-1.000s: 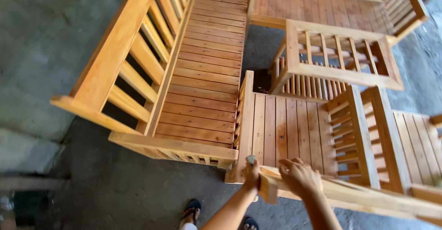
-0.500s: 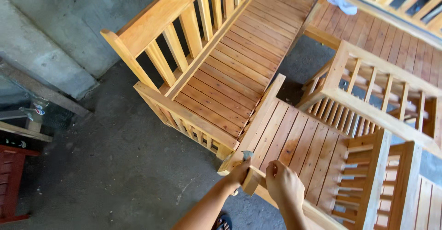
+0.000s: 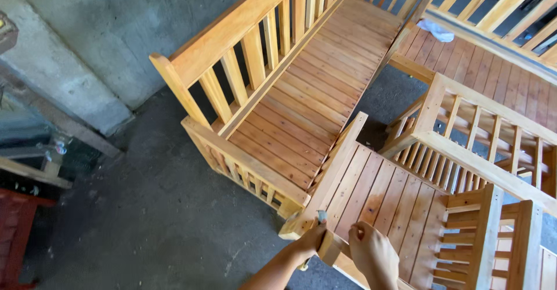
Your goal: The person sands wooden chair and bench frames with a sanding block, rubbing the seat slats, rails, and edges by hand. They steady the furniture with one hand while sanding, move between several pieces, and sand armrests and side rails of the assembled chairs.
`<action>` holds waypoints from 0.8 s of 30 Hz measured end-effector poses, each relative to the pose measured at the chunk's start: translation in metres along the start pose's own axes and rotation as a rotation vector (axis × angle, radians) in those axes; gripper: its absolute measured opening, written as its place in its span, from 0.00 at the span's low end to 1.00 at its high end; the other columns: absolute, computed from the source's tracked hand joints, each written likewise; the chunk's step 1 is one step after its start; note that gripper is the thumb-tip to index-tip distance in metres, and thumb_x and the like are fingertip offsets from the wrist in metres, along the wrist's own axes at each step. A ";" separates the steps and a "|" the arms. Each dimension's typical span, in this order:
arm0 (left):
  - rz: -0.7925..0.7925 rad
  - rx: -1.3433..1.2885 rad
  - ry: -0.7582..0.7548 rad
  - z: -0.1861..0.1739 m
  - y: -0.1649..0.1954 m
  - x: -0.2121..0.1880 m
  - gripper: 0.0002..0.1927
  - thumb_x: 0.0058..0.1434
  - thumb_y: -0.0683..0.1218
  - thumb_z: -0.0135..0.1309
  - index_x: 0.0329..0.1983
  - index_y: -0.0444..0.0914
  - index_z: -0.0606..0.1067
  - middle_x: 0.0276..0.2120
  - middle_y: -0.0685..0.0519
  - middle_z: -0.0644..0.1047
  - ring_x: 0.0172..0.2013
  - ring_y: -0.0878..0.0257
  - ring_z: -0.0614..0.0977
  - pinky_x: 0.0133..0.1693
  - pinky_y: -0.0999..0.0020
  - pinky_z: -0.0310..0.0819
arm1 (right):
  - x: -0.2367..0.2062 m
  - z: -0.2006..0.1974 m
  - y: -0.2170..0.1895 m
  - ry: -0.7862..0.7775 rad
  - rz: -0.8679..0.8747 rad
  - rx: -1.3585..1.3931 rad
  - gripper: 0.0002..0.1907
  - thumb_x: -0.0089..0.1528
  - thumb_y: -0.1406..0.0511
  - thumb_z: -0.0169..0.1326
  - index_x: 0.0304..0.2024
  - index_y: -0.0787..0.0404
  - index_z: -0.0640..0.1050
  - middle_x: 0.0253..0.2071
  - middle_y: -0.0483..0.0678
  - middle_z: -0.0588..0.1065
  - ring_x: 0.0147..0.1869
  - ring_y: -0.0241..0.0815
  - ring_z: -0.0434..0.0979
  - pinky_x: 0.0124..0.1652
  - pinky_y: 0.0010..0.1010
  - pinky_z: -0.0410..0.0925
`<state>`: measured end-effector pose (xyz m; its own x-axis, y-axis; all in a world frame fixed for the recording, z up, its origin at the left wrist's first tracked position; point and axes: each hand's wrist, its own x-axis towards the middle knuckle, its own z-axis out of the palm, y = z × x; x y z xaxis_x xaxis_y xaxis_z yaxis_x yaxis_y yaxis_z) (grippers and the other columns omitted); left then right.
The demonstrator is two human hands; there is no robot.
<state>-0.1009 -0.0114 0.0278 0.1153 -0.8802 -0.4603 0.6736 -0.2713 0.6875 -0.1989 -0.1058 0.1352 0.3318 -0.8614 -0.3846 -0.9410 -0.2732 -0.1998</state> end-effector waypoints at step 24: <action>0.223 0.064 0.028 0.000 -0.042 -0.013 0.38 0.80 0.67 0.30 0.61 0.24 0.55 0.51 0.45 0.58 0.52 0.59 0.59 0.56 0.61 0.59 | -0.006 0.005 0.003 0.027 0.010 0.004 0.17 0.62 0.53 0.45 0.45 0.42 0.84 0.41 0.47 0.83 0.49 0.51 0.83 0.50 0.41 0.74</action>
<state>-0.1311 0.0116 0.0047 0.2773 -0.9102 -0.3077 0.5818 -0.0958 0.8077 -0.2034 -0.0993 0.1326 0.3202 -0.8752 -0.3626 -0.9440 -0.2625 -0.2000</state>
